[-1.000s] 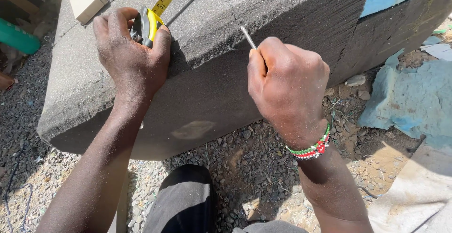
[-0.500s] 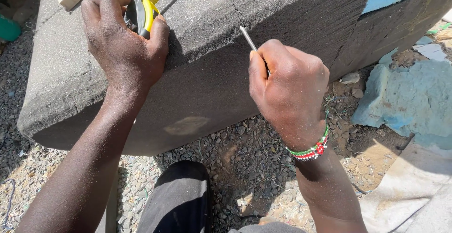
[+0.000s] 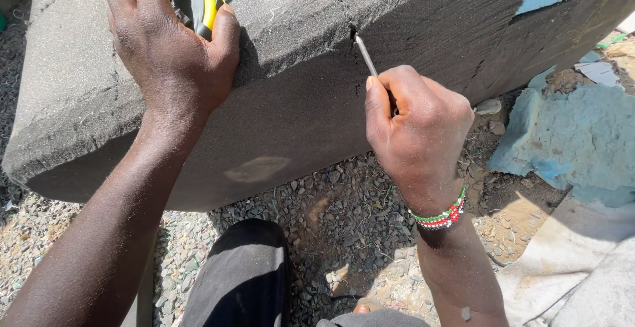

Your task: The person measures a large concrete block using a yellow tape measure and marks the surface with a metal tool. They repeatedly measure different sections of the block's side and top, making small indentations at specific intervals.

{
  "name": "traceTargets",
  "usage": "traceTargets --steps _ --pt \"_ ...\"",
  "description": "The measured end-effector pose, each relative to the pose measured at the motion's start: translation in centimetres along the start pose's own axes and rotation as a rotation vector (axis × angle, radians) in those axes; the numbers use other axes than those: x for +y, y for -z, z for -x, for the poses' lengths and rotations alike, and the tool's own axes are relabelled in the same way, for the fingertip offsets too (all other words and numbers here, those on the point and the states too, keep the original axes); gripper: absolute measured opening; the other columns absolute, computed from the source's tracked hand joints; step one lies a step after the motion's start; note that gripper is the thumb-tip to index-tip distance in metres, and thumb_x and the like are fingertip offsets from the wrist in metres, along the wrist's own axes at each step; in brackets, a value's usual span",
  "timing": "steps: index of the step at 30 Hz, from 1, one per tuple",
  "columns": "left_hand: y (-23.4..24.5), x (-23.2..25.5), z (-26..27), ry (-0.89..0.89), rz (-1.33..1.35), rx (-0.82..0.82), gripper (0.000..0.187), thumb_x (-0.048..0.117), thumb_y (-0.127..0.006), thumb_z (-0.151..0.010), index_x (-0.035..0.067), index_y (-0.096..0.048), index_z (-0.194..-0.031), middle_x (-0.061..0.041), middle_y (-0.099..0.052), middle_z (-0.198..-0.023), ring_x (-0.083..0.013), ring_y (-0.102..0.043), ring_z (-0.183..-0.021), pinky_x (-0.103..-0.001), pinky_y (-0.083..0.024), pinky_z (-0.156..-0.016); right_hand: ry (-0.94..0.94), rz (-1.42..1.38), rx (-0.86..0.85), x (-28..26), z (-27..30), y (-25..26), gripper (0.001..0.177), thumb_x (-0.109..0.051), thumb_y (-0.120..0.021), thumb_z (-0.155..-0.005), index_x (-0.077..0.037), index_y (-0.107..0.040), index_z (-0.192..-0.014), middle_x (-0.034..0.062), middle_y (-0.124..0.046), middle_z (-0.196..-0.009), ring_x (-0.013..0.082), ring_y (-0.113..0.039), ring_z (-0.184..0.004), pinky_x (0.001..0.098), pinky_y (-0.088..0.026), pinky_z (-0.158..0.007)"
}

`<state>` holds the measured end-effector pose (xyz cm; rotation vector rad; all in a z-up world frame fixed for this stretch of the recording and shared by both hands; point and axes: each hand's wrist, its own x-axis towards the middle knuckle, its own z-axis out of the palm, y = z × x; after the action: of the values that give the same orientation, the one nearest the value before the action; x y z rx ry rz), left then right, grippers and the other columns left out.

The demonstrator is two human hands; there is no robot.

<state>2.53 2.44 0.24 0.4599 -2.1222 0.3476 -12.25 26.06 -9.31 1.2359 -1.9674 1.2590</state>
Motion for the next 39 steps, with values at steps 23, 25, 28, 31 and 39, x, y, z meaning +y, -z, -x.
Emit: traceTargets --steps 23,25,28,31,39 --pt "0.1 -0.6 0.2 -0.027 -0.020 -0.062 0.040 0.026 -0.084 -0.098 0.002 -0.061 -0.122 -0.018 -0.063 -0.110 -0.0415 -0.059 -0.097 -0.053 -0.045 -0.085 -0.254 0.077 -0.250 6.2 16.8 -7.5 0.022 -0.006 -0.065 -0.089 -0.009 -0.048 -0.076 0.0074 -0.049 -0.061 0.0285 -0.046 -0.050 0.0452 -0.034 -0.045" --pt "0.7 -0.9 0.3 -0.034 -0.004 -0.121 0.040 0.029 -0.081 -0.103 0.003 -0.062 -0.127 -0.017 -0.068 -0.111 -0.0413 -0.062 -0.097 -0.053 -0.044 -0.087 -0.332 0.032 -0.261 6.2 20.0 -6.7 0.029 -0.008 -0.066 -0.097 -0.009 -0.049 -0.074 0.0044 -0.049 -0.059 0.0214 -0.047 -0.048 0.0417 -0.035 -0.043" --pt "2.9 1.0 1.1 -0.140 0.063 -0.055 0.039 0.023 -0.083 -0.108 -0.004 -0.071 -0.133 -0.020 -0.069 -0.114 -0.0395 -0.063 -0.099 -0.051 -0.044 -0.088 -0.404 -0.086 -0.201 6.9 24.8 -5.4 0.029 -0.002 -0.066 -0.101 -0.013 -0.053 -0.078 -0.0043 -0.039 -0.058 0.0099 -0.031 -0.052 0.0309 -0.025 -0.046" --pt "5.9 6.6 4.0 -0.132 0.169 -0.050 0.050 0.019 -0.074 -0.115 -0.019 -0.066 -0.147 -0.030 -0.064 -0.127 -0.0432 -0.062 -0.112 -0.053 -0.050 -0.094 -0.650 -0.134 -0.338 8.5 28.6 -4.4 0.017 -0.014 -0.066 -0.103 -0.008 -0.070 -0.087 0.0018 -0.070 -0.072 0.0063 -0.050 -0.047 0.0203 -0.044 -0.035" --pt "0.8 10.6 19.7 0.028 0.293 -0.614 0.058 0.043 -0.072 -0.092 0.005 -0.068 -0.136 -0.012 -0.070 -0.111 -0.0289 -0.064 -0.090 -0.042 -0.046 -0.081 -0.718 -0.125 -0.004 10.3 26.9 -0.4 0.018 -0.006 -0.073 -0.103 -0.010 -0.071 -0.085 -0.0036 -0.058 -0.059 0.0082 -0.044 -0.050 0.0286 -0.033 -0.046"
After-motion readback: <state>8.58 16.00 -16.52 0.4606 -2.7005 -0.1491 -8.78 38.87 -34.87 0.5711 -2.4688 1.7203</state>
